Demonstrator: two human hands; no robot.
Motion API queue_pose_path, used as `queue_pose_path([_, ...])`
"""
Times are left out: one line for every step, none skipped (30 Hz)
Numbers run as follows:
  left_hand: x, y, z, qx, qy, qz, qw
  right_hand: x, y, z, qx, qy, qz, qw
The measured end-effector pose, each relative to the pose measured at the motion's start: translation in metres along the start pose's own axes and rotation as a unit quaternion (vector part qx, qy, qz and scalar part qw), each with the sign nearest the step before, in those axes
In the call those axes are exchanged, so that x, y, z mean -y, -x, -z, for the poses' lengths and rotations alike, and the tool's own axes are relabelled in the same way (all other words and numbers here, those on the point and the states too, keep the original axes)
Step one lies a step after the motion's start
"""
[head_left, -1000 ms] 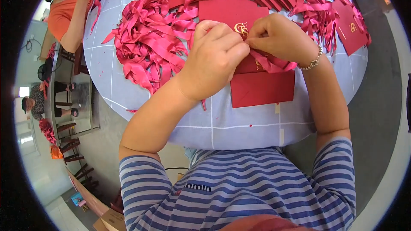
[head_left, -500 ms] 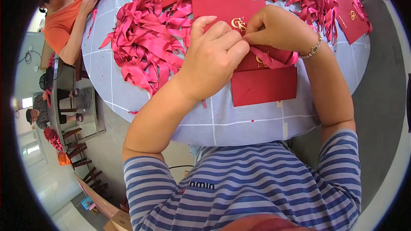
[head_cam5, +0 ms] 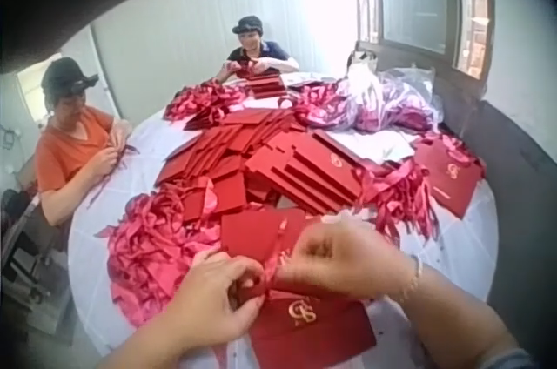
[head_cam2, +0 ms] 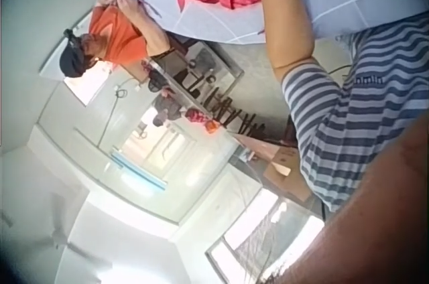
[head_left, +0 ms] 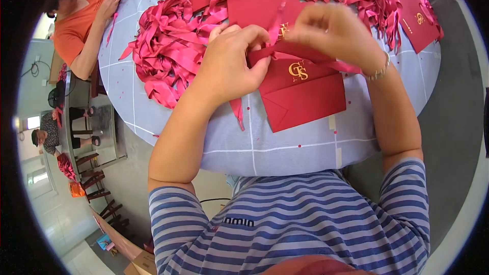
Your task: The person assembles paper gift bags by threading ribbon handles through slits in the bags by hand and placing the finished bags onto a stack on the table.
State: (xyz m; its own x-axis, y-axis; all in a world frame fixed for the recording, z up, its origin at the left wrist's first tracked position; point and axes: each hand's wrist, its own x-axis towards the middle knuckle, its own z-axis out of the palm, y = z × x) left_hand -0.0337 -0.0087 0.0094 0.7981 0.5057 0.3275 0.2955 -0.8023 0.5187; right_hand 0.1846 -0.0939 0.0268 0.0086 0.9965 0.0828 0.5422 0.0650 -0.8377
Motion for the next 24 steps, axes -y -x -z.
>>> queue_pose_path([0.001,-0.001,0.000,-0.002,-0.001,0.002,1.000,-0.001,0.006,-0.005,0.053,0.016,0.035,0.998])
queue_pose_path([0.002,-0.003,0.001,-0.006,-0.002,-0.003,1.000,0.001,0.009,-0.012,0.027,0.102,0.108,0.989])
queue_pose_path([0.003,-0.004,0.002,-0.010,-0.004,-0.009,1.000,-0.001,0.011,-0.016,0.015,0.161,0.152,0.975])
queue_pose_path([0.006,-0.005,0.001,-0.012,-0.006,-0.008,1.000,-0.004,0.011,-0.019,0.002,0.220,0.194,0.956])
queue_pose_path([0.012,-0.005,-0.001,-0.024,-0.004,-0.015,1.000,-0.005,0.012,-0.020,0.001,0.193,0.172,0.966])
queue_pose_path([0.017,-0.003,-0.001,-0.037,-0.003,-0.019,0.999,-0.003,0.011,-0.015,0.034,0.146,0.127,0.980])
queue_pose_path([0.017,-0.003,0.000,-0.040,-0.005,-0.018,0.999,0.002,0.011,-0.003,0.066,0.101,0.080,0.989])
queue_pose_path([0.017,-0.003,0.002,-0.039,-0.014,0.010,0.999,0.005,0.012,0.009,0.104,0.028,-0.012,0.994])
queue_pose_path([0.015,-0.005,0.004,-0.039,-0.022,0.034,0.998,0.001,0.014,0.023,0.111,0.039,-0.009,0.993])
queue_pose_path([0.015,-0.006,0.005,-0.044,-0.026,0.035,0.998,-0.006,0.013,0.037,0.120,0.047,-0.002,0.992])
queue_pose_path([0.016,-0.005,0.006,-0.041,-0.028,0.042,0.998,-0.010,0.013,0.049,0.129,0.067,0.024,0.989])
queue_pose_path([0.017,-0.006,0.007,-0.037,-0.030,0.047,0.998,-0.013,0.015,0.055,0.110,0.033,-0.002,0.993])
queue_pose_path([0.018,-0.006,0.008,-0.041,-0.033,0.047,0.998,-0.014,0.016,0.060,0.092,-0.002,-0.029,0.995])
queue_pose_path([0.019,-0.005,0.009,-0.030,-0.033,0.084,0.995,-0.012,0.015,0.070,0.099,-0.018,-0.049,0.994])
queue_pose_path([0.019,-0.004,0.009,-0.018,-0.031,0.122,0.992,-0.014,0.017,0.074,0.100,-0.017,-0.046,0.994])
queue_pose_path([0.018,-0.004,0.010,-0.021,-0.033,0.123,0.992,-0.016,0.020,0.078,0.071,-0.054,-0.032,0.995])
queue_pose_path([0.016,-0.003,0.011,-0.015,-0.022,0.147,0.989,-0.019,0.023,0.082,0.043,-0.091,-0.018,0.995])
queue_pose_path([0.013,-0.004,0.011,-0.008,-0.008,0.168,0.986,-0.018,0.026,0.093,0.067,-0.081,-0.030,0.994])
queue_pose_path([0.009,-0.006,0.011,-0.008,-0.007,0.168,0.986,-0.017,0.030,0.097,0.066,-0.080,-0.031,0.994])
queue_pose_path([0.006,-0.008,0.012,-0.006,-0.002,0.177,0.984,-0.015,0.035,0.099,0.050,-0.100,-0.011,0.994])
queue_pose_path([0.005,-0.008,0.012,-0.005,0.001,0.190,0.982,-0.012,0.038,0.100,0.036,-0.123,0.010,0.992])
queue_pose_path([0.006,-0.008,0.012,-0.004,-0.001,0.192,0.981,-0.006,0.038,0.104,0.047,-0.126,-0.012,0.991])
queue_pose_path([0.008,-0.009,0.011,-0.026,-0.001,0.156,0.987,-0.009,0.037,0.102,0.048,-0.128,-0.012,0.991])
queue_pose_path([0.010,-0.010,0.011,-0.048,-0.001,0.119,0.992,-0.012,0.035,0.100,0.058,-0.146,0.065,0.985])
